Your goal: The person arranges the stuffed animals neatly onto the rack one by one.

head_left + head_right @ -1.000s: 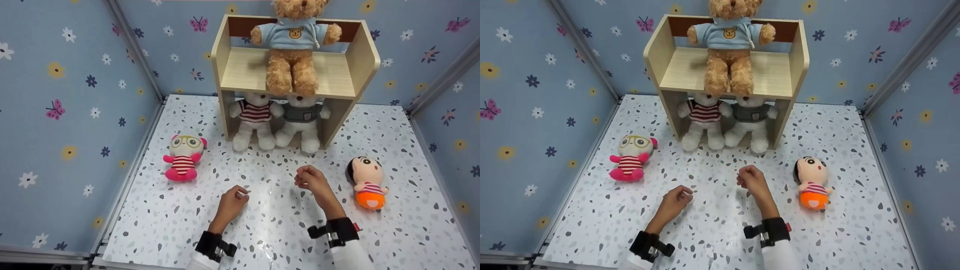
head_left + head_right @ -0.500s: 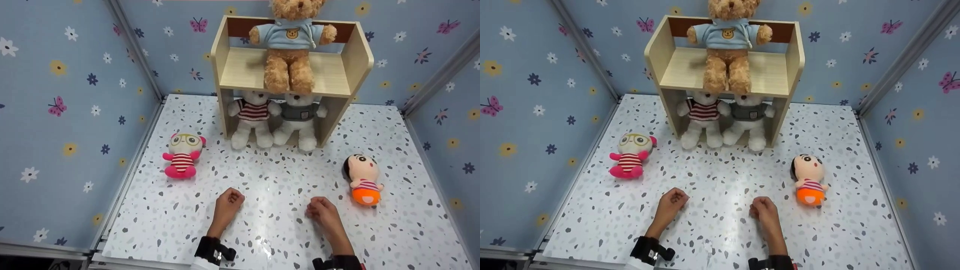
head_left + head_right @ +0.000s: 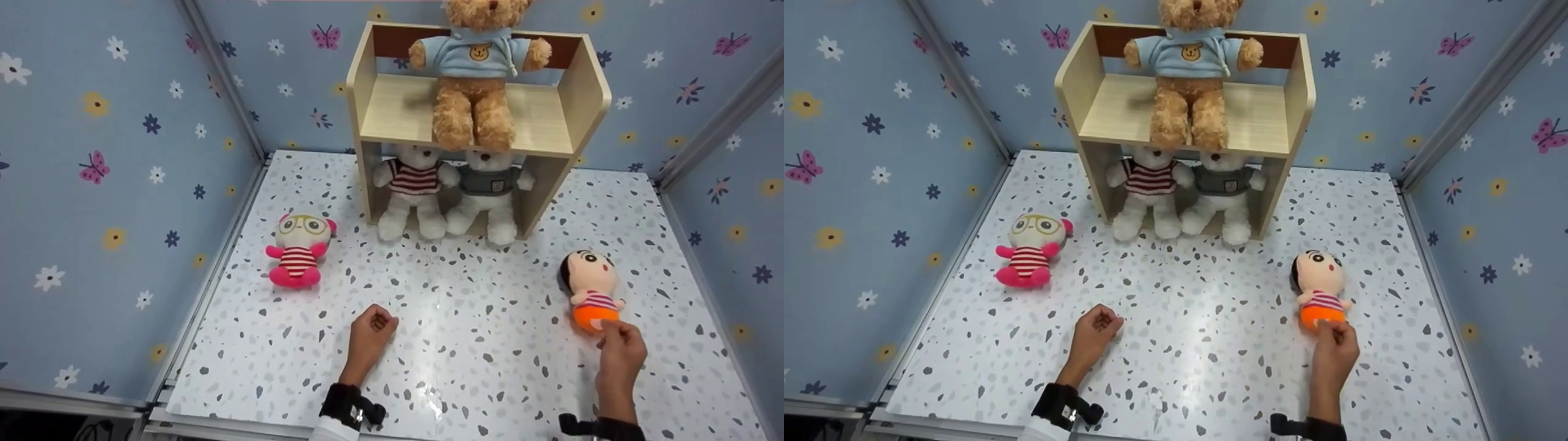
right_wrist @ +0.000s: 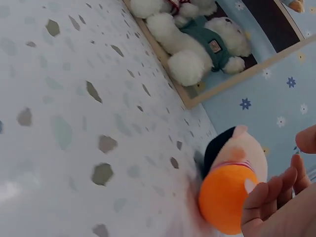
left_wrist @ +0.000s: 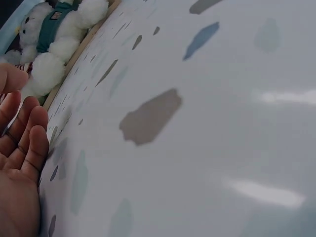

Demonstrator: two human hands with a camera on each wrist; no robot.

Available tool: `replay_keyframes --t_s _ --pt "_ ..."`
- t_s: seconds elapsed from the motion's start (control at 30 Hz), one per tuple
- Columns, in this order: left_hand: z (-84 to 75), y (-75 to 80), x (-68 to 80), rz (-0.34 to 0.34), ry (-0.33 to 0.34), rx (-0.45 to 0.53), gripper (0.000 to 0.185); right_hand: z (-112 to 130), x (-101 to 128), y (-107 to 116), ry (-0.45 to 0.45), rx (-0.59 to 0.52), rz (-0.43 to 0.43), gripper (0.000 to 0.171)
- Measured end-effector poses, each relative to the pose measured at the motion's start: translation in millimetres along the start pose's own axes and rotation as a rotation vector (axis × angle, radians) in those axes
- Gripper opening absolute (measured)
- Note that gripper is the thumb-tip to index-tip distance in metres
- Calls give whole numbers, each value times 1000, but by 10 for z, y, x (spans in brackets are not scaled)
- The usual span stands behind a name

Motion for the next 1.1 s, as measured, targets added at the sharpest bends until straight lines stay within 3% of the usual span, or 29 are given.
replay_keyframes --t_s 0.1,0.2,0.3,0.43,0.53,0.67,0.97,1.1 --pt "-13 5 2 -10 -3 -8 11 66 -147 127 -16 57 -58 14" --pt "-21 22 0 -22 -5 -17 11 78 -303 131 -63 143 -40 20" --pt "7 22 -6 -28 -3 -20 12 62 -451 110 -99 244 -26 39" --pt "211 11 -60 -42 5 -17 12 15 -583 88 -122 338 -15 68" --pt "365 14 -108 -61 3 -13 12 -13 -632 23 -133 383 47 86" --pt "401 16 -120 -70 -5 -13 14 -39 -658 -81 -151 402 144 101" --pt "392 10 -115 -60 -4 -30 12 -43 -631 -237 -72 357 274 102" --pt "396 15 -111 -53 -3 -34 11 -63 -602 -293 -17 390 300 100"
Point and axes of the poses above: each hand's wrist, its own x-axis away from the middle knuckle, its own y-axis out of the back of the hand, z = x × y, the point moved 8 cm from there along -x, towards the middle knuckle, and after that the axes turned 10 degrees about x, right-handed, at the moved point
